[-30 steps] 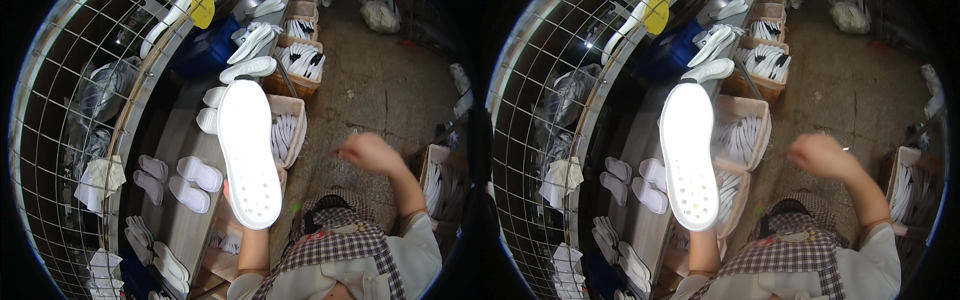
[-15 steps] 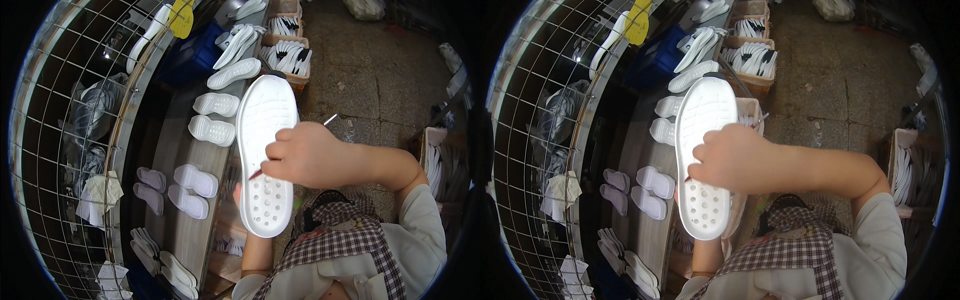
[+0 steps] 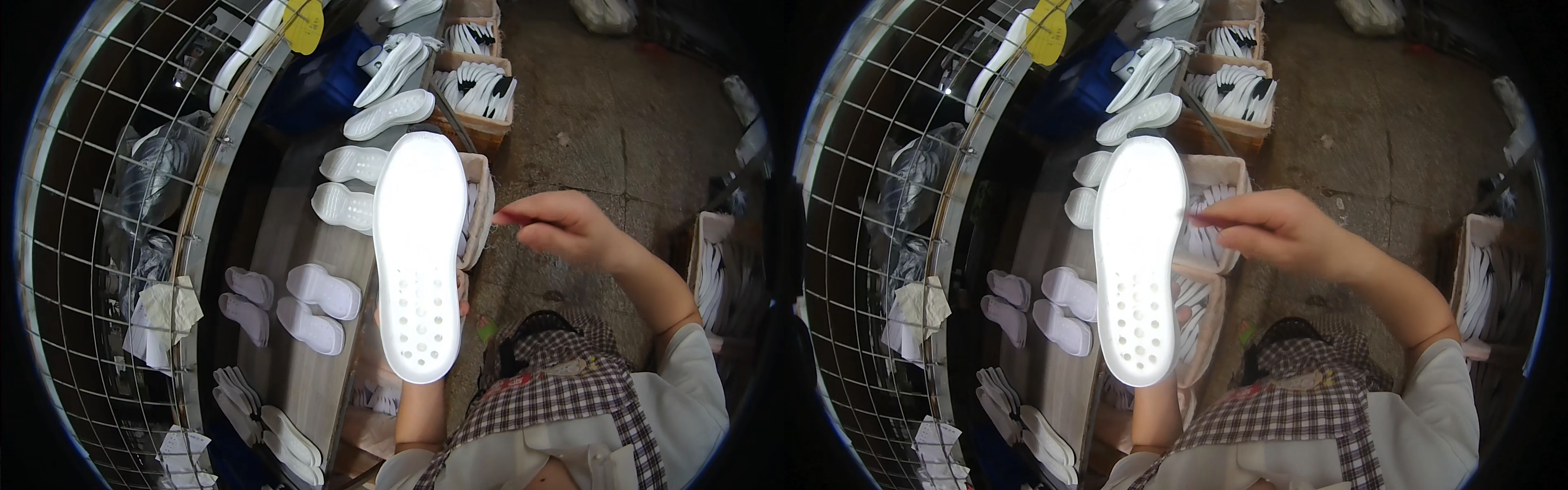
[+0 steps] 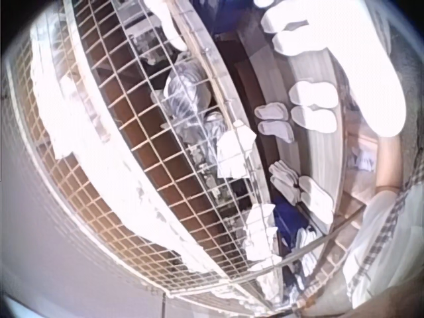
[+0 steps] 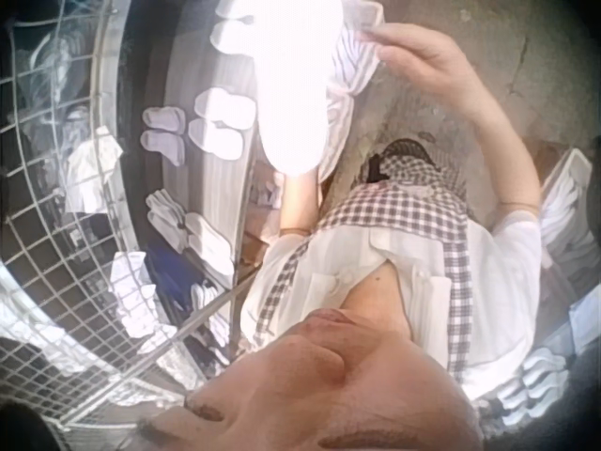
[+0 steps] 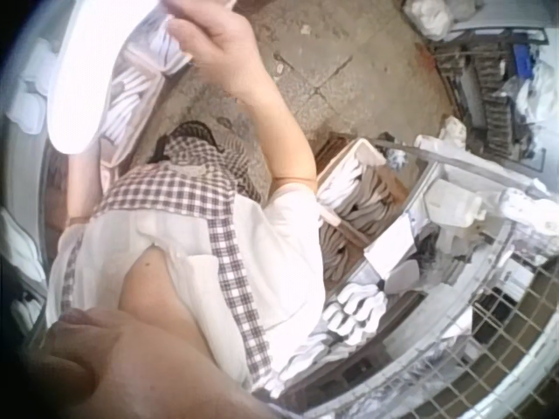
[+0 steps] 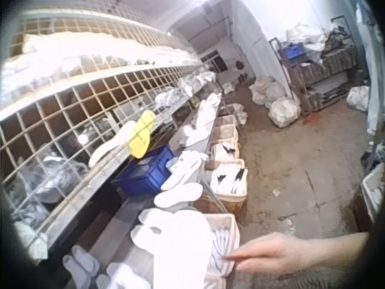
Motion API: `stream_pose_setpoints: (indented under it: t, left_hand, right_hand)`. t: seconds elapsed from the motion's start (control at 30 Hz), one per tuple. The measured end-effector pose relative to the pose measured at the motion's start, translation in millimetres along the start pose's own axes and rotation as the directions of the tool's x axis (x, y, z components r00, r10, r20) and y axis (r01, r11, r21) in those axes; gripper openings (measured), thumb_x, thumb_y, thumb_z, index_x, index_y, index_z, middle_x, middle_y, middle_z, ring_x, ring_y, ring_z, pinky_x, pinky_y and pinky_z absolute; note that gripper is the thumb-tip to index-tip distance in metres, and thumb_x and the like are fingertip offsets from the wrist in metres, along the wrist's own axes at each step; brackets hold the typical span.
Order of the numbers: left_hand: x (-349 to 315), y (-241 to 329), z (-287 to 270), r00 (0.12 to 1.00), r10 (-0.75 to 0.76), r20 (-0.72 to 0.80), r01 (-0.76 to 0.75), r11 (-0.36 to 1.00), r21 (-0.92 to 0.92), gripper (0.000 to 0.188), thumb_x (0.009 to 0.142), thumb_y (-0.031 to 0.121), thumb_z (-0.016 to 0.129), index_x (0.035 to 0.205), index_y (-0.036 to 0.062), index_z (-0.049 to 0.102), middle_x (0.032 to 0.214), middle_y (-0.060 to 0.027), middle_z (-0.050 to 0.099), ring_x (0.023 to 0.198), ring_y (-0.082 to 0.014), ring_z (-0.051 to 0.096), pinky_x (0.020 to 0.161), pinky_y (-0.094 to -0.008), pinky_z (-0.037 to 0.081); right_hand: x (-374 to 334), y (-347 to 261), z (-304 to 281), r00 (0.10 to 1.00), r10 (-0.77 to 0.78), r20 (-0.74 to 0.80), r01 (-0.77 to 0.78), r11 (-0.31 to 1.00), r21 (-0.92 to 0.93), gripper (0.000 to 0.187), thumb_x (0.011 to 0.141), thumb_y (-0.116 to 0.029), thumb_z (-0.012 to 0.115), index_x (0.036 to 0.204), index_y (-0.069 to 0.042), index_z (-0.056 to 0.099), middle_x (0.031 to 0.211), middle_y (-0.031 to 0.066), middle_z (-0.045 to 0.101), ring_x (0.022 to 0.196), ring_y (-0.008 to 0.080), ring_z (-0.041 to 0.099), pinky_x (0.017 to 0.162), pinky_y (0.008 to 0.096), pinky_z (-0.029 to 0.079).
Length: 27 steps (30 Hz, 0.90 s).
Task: The person picks up pairs of white slip-on shoes from a shelf, inspects them by turning them over, and places them into a large plastic bag. They then retrieve more pairs from the shelf and continue the process.
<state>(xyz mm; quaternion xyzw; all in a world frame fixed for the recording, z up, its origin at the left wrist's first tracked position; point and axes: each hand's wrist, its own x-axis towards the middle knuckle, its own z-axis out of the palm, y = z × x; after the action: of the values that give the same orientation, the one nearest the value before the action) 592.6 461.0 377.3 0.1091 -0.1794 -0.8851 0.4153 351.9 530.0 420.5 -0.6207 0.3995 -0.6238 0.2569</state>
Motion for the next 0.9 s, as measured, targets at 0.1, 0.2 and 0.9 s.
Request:
stream_pose_setpoints:
  t: [0.1,0.2,0.9]
  left_hand:
    - [6.1,-3.6,1.7,0.999,-0.04,0.037,0.037,0.996,0.083,0.069,0.084,0.044,0.041,0.132,-0.0059,0.038,0.12,-0.0295,0.051,0.098,-0.0414,0.059,0.071,-0.0507,0.055]
    - [7.8,-10.8,3.3,0.995,0.083,-0.059,-0.032,0.802,0.597,0.068,0.084,0.043,0.037,0.131,-0.0069,0.039,0.12,-0.0272,0.053,0.099,-0.0376,0.06,0.075,-0.0474,0.055]
    - [-0.9,-5.8,-11.1,0.975,-0.074,-0.209,0.083,0.996,0.039,0.062,0.085,0.038,0.035,0.129,-0.0053,0.042,0.121,-0.0234,0.053,0.102,-0.0336,0.06,0.083,-0.0422,0.053]
  right_hand:
    - [-1.2,-8.7,8.4,0.962,0.106,0.252,0.046,0.844,-0.534,0.017,0.087,-0.022,0.059,0.093,-0.006,0.059,0.077,0.0059,0.061,0.073,0.0204,0.062,0.059,0.0324,0.049]
    - [7.3,-17.6,21.9,0.926,-0.032,0.377,0.296,0.68,-0.671,0.012,0.08,-0.019,0.062,0.086,-0.011,0.055,0.075,0.0025,0.056,0.067,0.0193,0.061,0.054,0.0288,0.048]
    - [26.8,-14.7,53.9,0.879,-0.115,0.463,0.443,0.558,-0.702,0.014,0.07,-0.016,0.064,0.081,-0.01,0.058,0.072,0.003,0.055,0.06,0.0167,0.06,0.045,0.0295,0.047]
